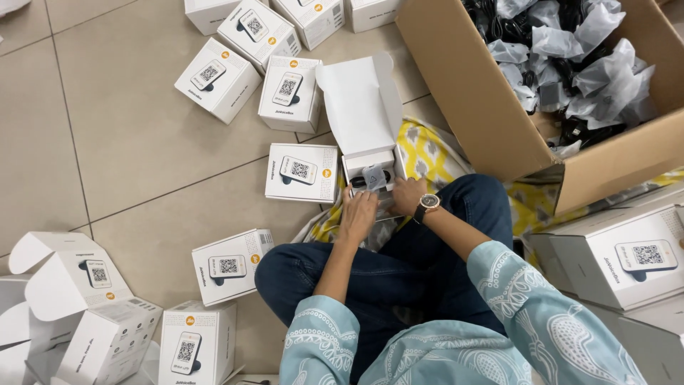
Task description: The person takes electronic devices wrapped in black plastic out of a large carton and places them into individual white JioVoiceBox product boxes.
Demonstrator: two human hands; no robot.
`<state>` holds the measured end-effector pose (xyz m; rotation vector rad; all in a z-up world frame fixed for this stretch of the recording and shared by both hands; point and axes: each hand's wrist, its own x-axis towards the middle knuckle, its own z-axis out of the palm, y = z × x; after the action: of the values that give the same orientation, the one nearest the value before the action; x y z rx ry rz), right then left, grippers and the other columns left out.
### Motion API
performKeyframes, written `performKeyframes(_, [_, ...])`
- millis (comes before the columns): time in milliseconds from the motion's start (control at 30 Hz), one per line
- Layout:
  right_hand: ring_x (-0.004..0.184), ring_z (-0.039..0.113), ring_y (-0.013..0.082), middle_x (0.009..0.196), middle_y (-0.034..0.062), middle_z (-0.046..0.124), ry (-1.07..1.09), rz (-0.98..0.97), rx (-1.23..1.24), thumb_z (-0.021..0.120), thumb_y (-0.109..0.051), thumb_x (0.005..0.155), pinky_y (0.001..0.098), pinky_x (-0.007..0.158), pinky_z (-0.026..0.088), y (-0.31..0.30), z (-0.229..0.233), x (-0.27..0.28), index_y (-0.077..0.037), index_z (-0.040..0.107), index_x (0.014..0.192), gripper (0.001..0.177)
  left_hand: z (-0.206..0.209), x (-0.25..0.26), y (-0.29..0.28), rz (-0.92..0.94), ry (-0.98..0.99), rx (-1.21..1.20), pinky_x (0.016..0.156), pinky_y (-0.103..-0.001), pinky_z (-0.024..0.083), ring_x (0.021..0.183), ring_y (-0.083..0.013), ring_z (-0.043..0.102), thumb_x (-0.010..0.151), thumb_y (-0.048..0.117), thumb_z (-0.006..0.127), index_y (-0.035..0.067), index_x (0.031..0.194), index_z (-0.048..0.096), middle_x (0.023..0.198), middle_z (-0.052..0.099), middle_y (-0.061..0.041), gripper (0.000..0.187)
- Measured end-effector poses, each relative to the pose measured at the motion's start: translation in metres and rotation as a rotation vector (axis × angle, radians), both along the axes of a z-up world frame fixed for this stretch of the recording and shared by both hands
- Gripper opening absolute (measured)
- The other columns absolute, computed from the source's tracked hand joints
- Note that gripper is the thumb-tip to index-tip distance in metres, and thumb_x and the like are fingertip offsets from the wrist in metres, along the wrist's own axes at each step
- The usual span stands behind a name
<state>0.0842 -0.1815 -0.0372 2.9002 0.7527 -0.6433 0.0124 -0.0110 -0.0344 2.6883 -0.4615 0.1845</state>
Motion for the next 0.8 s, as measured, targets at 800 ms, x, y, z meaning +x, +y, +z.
performKeyframes(800, [0.152, 0.030, 0.0292, 0.155, 0.0163, 0.047, -0.361, 0.035, 0.191, 0.077, -0.047, 0.078, 0.0636, 0.121, 0.014, -0.013, 0.026, -0.033, -0.005, 0.074, 0.100, 0.047, -0.001, 0.010, 0.000, 0.034, 0.068, -0.066, 0.107, -0.053, 0.039, 0.082, -0.0328, 0.068, 0.103, 0.021, 0.056, 0.003, 0.091, 0.062, 0.080, 0.069, -0.015, 0.022])
